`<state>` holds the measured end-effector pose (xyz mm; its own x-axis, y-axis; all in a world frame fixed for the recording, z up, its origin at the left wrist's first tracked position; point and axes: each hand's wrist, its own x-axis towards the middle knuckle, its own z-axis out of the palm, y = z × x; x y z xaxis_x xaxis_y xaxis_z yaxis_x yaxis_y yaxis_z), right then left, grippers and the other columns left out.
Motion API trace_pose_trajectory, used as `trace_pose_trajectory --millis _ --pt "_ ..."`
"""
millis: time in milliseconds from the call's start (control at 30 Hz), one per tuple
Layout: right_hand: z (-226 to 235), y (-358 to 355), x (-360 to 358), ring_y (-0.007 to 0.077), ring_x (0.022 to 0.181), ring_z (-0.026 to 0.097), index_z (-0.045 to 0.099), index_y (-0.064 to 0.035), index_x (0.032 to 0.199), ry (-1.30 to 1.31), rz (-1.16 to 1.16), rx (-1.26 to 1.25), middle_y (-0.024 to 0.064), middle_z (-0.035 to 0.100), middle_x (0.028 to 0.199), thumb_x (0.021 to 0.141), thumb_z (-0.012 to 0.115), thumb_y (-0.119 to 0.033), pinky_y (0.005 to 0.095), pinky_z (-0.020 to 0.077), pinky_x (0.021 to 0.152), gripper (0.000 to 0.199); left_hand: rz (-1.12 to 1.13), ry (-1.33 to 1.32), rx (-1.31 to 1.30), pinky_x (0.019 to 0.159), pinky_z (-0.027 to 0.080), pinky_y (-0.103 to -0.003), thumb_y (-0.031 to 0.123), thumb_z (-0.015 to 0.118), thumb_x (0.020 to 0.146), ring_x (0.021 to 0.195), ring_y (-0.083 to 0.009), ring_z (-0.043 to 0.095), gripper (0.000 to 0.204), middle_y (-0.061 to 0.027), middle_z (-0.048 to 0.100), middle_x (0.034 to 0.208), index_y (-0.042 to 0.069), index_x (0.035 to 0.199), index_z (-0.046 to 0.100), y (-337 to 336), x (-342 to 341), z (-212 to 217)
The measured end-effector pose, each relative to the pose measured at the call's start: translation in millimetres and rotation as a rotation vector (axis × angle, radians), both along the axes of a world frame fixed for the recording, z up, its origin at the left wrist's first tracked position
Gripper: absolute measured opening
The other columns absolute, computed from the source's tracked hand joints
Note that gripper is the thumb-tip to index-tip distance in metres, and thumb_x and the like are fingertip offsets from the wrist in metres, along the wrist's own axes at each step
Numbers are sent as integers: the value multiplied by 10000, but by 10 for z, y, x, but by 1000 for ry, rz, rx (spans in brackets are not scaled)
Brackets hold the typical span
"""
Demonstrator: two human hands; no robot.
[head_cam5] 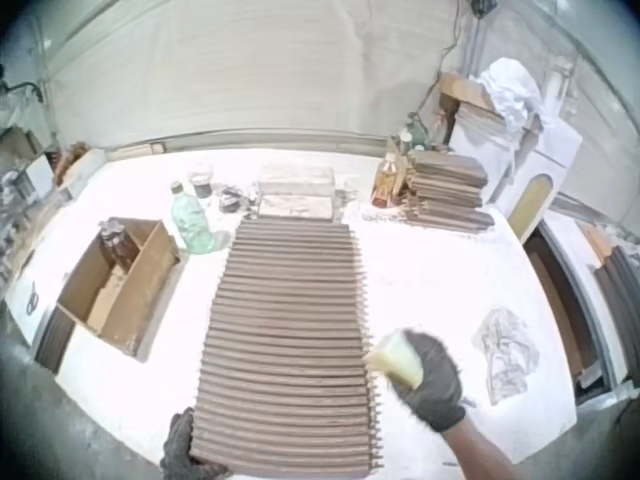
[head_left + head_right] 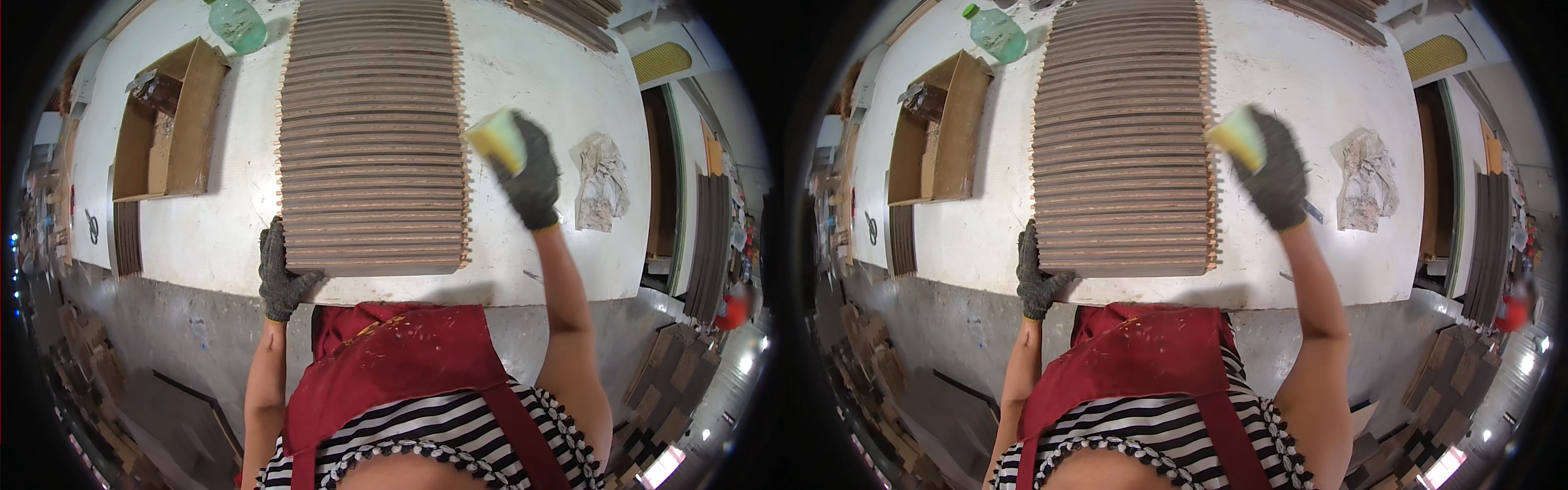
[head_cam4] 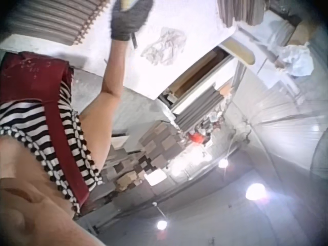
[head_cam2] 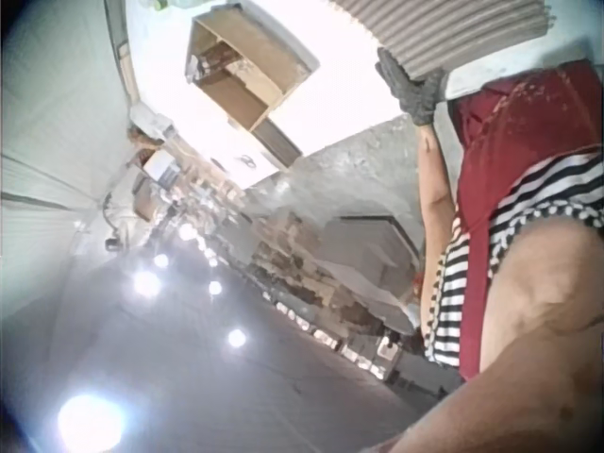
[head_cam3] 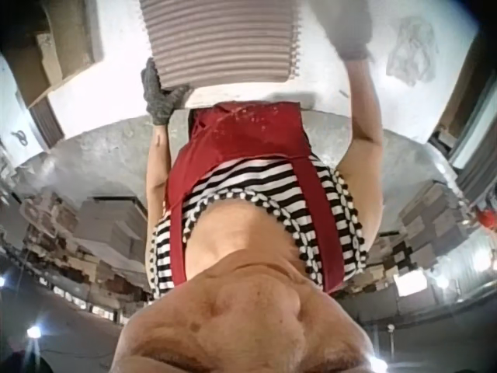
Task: The person is using a sponge to polish or apply a finish to a wooden slatted furniture component.
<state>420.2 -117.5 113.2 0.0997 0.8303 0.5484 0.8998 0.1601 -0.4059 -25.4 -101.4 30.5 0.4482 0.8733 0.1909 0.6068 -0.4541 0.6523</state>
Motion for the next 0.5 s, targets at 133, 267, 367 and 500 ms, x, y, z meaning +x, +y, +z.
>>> trace_pose_trajectory --millis 133,267,367,500 --pt "-59 -241 -1058 329 1141 611 572 -102 1340 31 567 -251 109 614 1311 792 769 -344 432 499 973 630 59 -36 -68 1058 417 -493 451 908 596 1216 -396 535 1120 -202 563 1366 -28 1468 395 -8 32 28" --pt "-219 112 -1266 312 1113 617 552 -158 1371 130 769 -249 108 610 1310 757 782 -262 433 506 952 664 79 -95 -144 1038 432 -497 458 919 572 1204 -395 539 1137 -198 574 1344 -28 1462 406 -12 49 63" --pt "-233 624 -706 329 1091 618 537 -110 1364 94 519 -188 130 629 1246 772 778 -190 450 505 964 644 61 -67 -91 1031 440 -492 470 919 569 1206 -398 540 1144 -201 567 1362 -22 1466 407 -3 39 59" --pt "-12 1218 283 322 1143 597 562 -61 1344 -33 -131 -99 158 635 1248 818 746 -156 416 469 1027 565 51 -41 -55 1078 393 -509 490 910 585 1259 -409 528 1147 -235 536 1403 -38 1466 400 6 -7 14"
